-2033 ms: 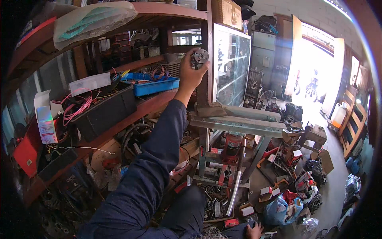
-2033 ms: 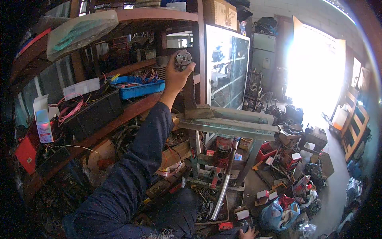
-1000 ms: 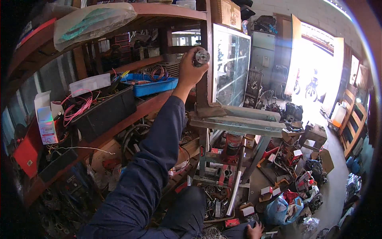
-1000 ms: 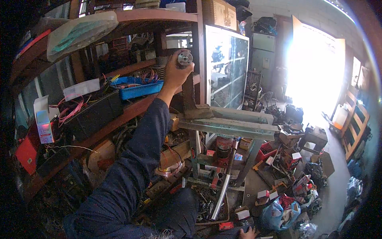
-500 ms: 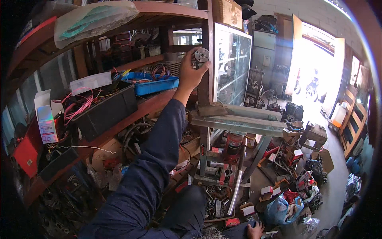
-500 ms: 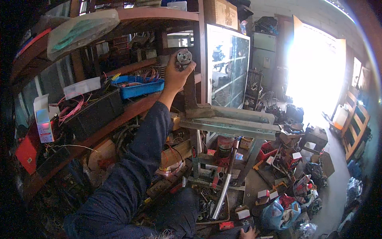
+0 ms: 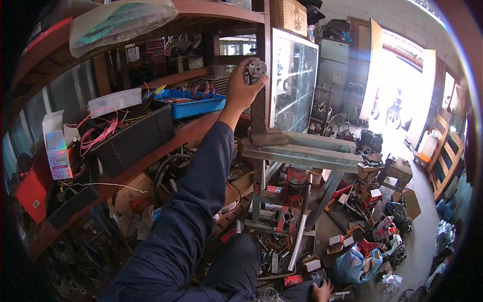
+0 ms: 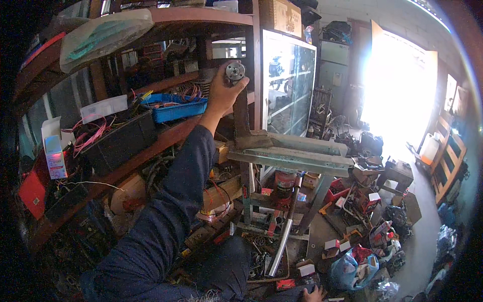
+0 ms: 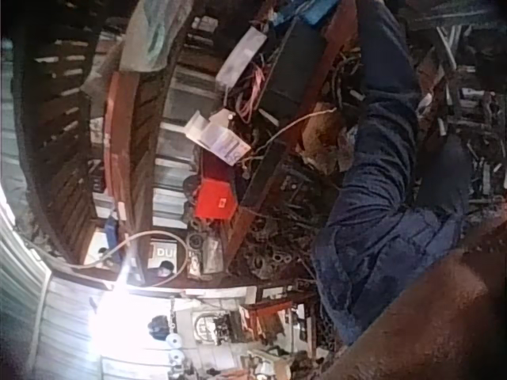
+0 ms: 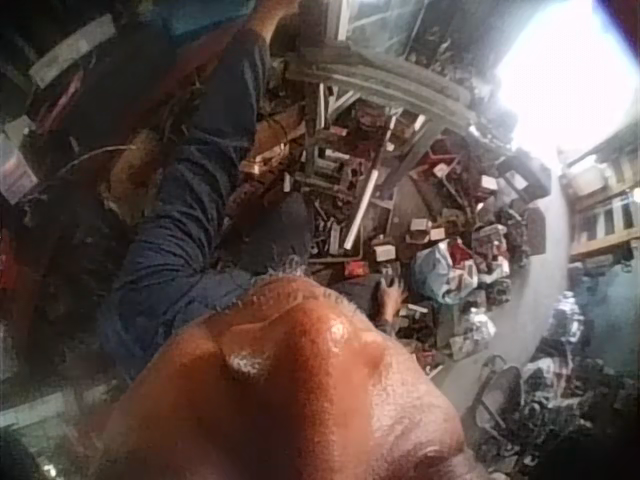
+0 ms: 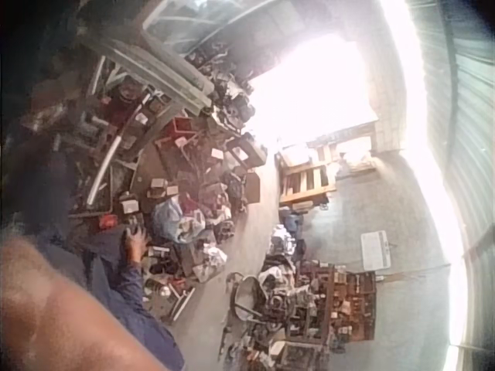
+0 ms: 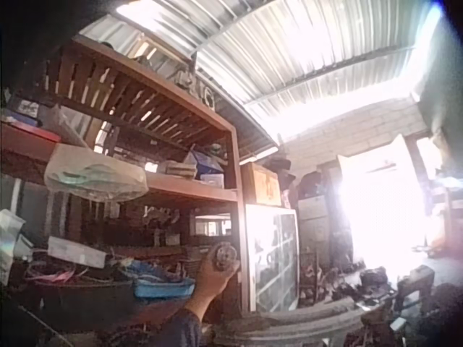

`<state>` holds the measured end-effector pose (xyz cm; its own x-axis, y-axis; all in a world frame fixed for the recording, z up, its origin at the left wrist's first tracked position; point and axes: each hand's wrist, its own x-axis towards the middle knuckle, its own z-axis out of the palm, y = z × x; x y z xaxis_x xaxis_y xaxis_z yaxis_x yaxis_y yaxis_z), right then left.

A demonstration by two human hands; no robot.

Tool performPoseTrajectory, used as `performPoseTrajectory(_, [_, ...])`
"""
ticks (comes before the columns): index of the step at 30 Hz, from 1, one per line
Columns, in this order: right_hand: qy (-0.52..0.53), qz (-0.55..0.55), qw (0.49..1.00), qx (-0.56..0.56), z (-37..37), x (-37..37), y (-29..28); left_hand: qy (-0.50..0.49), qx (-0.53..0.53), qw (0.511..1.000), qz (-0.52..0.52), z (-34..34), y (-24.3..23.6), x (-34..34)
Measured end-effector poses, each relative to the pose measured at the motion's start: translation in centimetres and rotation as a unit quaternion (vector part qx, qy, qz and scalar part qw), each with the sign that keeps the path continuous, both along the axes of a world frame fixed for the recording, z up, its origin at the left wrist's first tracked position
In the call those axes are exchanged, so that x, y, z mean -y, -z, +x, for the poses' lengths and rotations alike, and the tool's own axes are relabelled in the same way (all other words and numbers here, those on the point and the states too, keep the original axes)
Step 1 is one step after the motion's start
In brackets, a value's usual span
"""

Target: The person holds a metal camshaft, rotates it in their hands to view different sides, and kemudian places it on a metal stand.

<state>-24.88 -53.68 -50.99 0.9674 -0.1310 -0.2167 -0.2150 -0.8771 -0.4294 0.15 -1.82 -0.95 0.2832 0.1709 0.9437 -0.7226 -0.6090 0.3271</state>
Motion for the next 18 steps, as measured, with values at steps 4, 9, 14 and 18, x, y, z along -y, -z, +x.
performPoseTrajectory(4, [0.008, -0.011, 1.0, -0.009, 0.0, 0.0, 0.3, 0.002, 0.009, 1.0, 0.006, -0.1, 0.0, 0.2])
performPoseTrajectory(9, [-0.001, -0.005, 1.0, -0.005, 0.1, 0.5, 1.1, -0.022, 0.018, 1.0, 0.012, -0.3, -0.1, 0.4])
performPoseTrajectory(14, [0.001, -0.021, 1.0, -0.019, 0.1, 0.2, 0.7, -0.004, 0.008, 1.0, -0.001, 0.1, 0.1, 0.2])
performPoseTrajectory(18, [0.004, -0.034, 0.999, -0.022, -0.1, -0.1, -0.1, -0.042, 0.012, 0.999, 0.013, 0.6, 0.1, -0.2])
